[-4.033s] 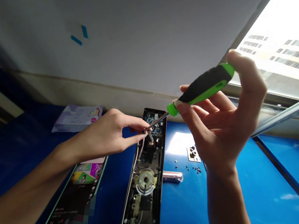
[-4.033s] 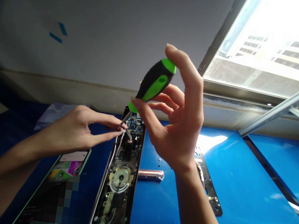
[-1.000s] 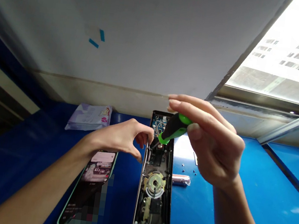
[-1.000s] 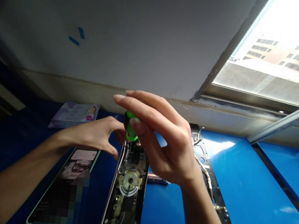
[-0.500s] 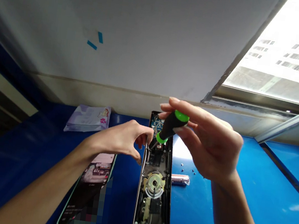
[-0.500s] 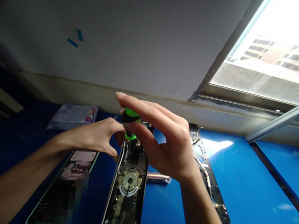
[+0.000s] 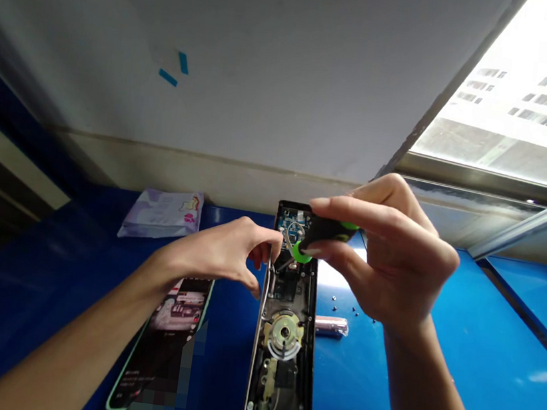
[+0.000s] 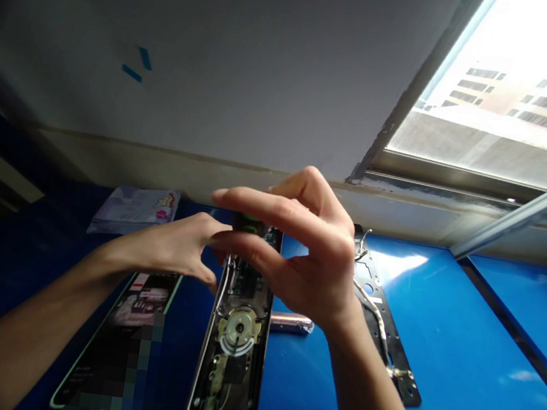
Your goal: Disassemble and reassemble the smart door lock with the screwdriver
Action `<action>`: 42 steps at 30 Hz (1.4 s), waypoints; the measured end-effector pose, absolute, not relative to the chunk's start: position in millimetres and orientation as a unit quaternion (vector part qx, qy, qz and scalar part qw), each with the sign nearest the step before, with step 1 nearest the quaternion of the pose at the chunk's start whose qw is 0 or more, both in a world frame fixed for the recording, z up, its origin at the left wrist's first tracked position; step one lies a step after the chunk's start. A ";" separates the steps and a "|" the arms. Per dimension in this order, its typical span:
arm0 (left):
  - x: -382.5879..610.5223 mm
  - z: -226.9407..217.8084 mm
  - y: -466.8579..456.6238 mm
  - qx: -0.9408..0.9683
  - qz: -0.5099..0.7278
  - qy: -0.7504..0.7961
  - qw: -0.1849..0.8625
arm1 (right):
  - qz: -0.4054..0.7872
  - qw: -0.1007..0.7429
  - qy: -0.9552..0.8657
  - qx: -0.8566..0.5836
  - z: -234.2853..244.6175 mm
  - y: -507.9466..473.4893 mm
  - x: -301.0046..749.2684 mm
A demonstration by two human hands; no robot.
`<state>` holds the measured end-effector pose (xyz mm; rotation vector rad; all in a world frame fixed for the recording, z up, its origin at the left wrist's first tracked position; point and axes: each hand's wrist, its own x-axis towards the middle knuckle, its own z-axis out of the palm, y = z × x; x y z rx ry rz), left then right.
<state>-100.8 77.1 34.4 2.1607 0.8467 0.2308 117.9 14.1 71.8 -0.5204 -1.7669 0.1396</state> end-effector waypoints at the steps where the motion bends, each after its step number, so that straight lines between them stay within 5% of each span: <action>1: -100.8 34.1 77.3 0.854 0.090 0.334 0.389 | 0.052 0.601 -0.760 -0.242 72.0 13.6 118.0; 7: -100.8 33.7 77.4 0.861 0.085 0.340 0.369 | 0.157 0.543 -0.800 -0.201 74.3 13.9 121.0; 13: -100.5 34.3 76.7 0.859 0.081 0.342 0.371 | 0.038 0.596 -0.762 -0.248 74.1 11.4 117.1; 20: -101.1 31.7 77.3 0.867 0.077 0.346 0.349 | 0.157 0.548 -0.796 -0.206 75.3 10.3 119.6; 26: -100.2 35.0 75.5 0.863 0.075 0.344 0.363 | 0.075 0.595 -0.762 -0.243 74.9 13.5 120.6; 31: -100.7 34.9 75.1 0.861 0.079 0.349 0.362 | 0.165 0.536 -0.803 -0.203 76.9 10.1 119.1; 36: -100.4 36.2 75.3 0.862 0.073 0.345 0.365 | 0.079 0.598 -0.761 -0.236 75.4 10.6 118.1; 42: -101.8 32.9 76.8 0.865 0.079 0.341 0.360 | 0.165 0.524 -0.805 -0.224 75.2 11.4 120.3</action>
